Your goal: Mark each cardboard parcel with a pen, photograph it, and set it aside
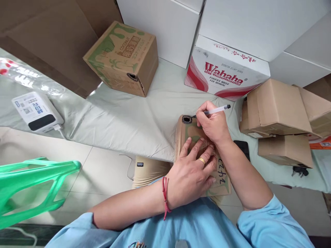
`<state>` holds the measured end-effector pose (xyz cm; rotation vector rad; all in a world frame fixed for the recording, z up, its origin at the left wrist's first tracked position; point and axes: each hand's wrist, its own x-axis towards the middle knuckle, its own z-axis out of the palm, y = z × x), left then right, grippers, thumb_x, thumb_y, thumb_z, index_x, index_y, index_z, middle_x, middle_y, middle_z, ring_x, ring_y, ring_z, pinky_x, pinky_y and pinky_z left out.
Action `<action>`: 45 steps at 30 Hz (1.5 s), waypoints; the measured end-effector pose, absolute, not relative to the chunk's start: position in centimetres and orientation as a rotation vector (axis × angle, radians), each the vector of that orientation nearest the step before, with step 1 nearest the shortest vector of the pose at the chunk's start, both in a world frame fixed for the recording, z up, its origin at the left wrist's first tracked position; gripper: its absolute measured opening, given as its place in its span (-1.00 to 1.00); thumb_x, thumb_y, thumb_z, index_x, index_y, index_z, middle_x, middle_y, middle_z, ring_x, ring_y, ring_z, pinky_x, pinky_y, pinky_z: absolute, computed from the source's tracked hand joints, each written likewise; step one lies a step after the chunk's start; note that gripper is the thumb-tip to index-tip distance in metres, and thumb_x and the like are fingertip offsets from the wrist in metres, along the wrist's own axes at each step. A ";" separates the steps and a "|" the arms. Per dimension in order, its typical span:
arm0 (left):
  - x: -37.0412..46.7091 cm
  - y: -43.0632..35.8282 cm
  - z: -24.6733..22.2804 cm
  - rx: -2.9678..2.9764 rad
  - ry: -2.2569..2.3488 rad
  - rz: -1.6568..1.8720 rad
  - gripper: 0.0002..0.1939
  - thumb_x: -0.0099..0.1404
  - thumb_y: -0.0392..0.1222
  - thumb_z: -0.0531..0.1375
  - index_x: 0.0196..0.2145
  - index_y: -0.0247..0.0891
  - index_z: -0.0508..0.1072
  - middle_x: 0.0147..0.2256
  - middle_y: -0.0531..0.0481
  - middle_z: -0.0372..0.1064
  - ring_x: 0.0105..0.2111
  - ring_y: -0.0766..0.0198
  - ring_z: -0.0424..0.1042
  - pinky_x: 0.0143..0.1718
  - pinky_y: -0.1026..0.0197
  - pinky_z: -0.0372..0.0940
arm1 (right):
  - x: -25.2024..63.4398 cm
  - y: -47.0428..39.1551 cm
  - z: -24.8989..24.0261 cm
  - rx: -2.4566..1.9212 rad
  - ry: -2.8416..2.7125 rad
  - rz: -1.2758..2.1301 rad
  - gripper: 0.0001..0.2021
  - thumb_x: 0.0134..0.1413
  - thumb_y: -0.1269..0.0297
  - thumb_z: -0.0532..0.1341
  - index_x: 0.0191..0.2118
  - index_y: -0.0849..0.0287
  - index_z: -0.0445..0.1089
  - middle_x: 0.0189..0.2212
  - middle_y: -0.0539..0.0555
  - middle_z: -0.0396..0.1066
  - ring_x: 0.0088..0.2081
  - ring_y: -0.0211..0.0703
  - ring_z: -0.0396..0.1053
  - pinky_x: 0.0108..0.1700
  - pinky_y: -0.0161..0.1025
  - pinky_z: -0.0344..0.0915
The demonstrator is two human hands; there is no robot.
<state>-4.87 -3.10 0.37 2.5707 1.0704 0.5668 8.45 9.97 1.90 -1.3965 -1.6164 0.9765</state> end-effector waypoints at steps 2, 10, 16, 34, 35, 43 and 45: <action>-4.9 -3.1 0.4 2.567 1.070 0.572 -0.49 0.55 0.08 0.19 0.31 -0.22 0.48 0.42 -0.20 0.35 0.46 -0.34 0.21 0.46 -0.51 0.03 | 8.7 9.8 1.8 -1.405 -1.625 0.991 -0.85 0.11 0.33 0.24 -0.46 0.05 0.30 -0.65 -0.15 0.31 -0.57 -0.31 0.19 -0.47 -0.31 0.13; -5.1 -3.2 0.3 2.587 1.080 0.572 -0.52 0.54 0.08 0.20 0.27 -0.21 0.50 0.42 -0.18 0.35 0.46 -0.35 0.22 0.46 -0.51 0.05 | 11.3 9.5 1.8 -1.207 -1.296 0.776 -0.79 0.41 0.00 0.21 -0.13 0.02 0.36 -0.39 -0.05 0.48 -0.60 -0.33 0.13 -0.54 -0.28 -0.02; -5.1 -3.3 0.0 2.571 1.103 0.611 -0.51 0.54 0.08 0.23 0.29 -0.19 0.50 0.41 -0.17 0.38 0.46 -0.36 0.22 0.46 -0.52 0.06 | 20.6 7.8 -1.8 -1.675 -1.717 0.049 -0.74 0.51 0.15 0.07 0.02 0.12 0.44 -0.22 0.19 0.58 -0.20 0.01 0.51 -0.15 -0.11 0.34; -7.8 -2.4 -0.7 2.370 0.803 1.222 -0.81 0.47 -0.37 0.26 0.02 -0.26 0.51 -0.03 -0.12 0.67 0.17 0.04 0.58 0.39 -0.14 0.31 | 28.8 -8.5 -10.3 -2.684 -1.423 0.035 -0.01 0.27 -0.22 0.29 0.50 0.50 0.06 0.26 0.62 0.36 0.23 0.48 0.34 0.26 0.20 0.26; -8.2 -2.4 -0.6 2.382 0.757 1.209 -0.80 0.47 -0.33 0.26 0.04 -0.27 0.51 -0.01 -0.15 0.66 0.21 0.01 0.55 0.42 -0.17 0.28 | 28.4 -8.7 -10.7 -2.700 -1.427 0.090 0.02 0.24 -0.23 0.32 0.51 0.47 0.05 0.26 0.60 0.37 0.23 0.46 0.35 0.25 0.17 0.27; -10.6 -5.1 -2.9 2.603 0.651 0.929 -0.57 0.52 0.03 0.25 0.20 -0.27 0.50 0.24 -0.19 0.55 0.44 -0.09 0.28 0.62 -0.17 -0.26 | 28.2 -5.4 -10.3 -2.826 -1.307 0.113 -0.10 0.20 -0.22 0.33 0.36 0.53 0.31 0.14 0.62 0.40 0.18 0.49 0.37 0.21 0.15 0.28; -10.5 -5.6 -3.7 2.613 0.703 0.940 -0.60 0.52 -0.01 0.27 0.20 -0.24 0.50 0.27 -0.15 0.54 0.42 -0.06 0.30 0.62 -0.14 -0.29 | 28.9 -4.8 -10.1 -2.834 -1.323 0.189 -0.12 0.15 -0.23 0.36 0.28 0.52 0.39 0.10 0.60 0.42 0.19 0.49 0.37 0.24 0.14 0.28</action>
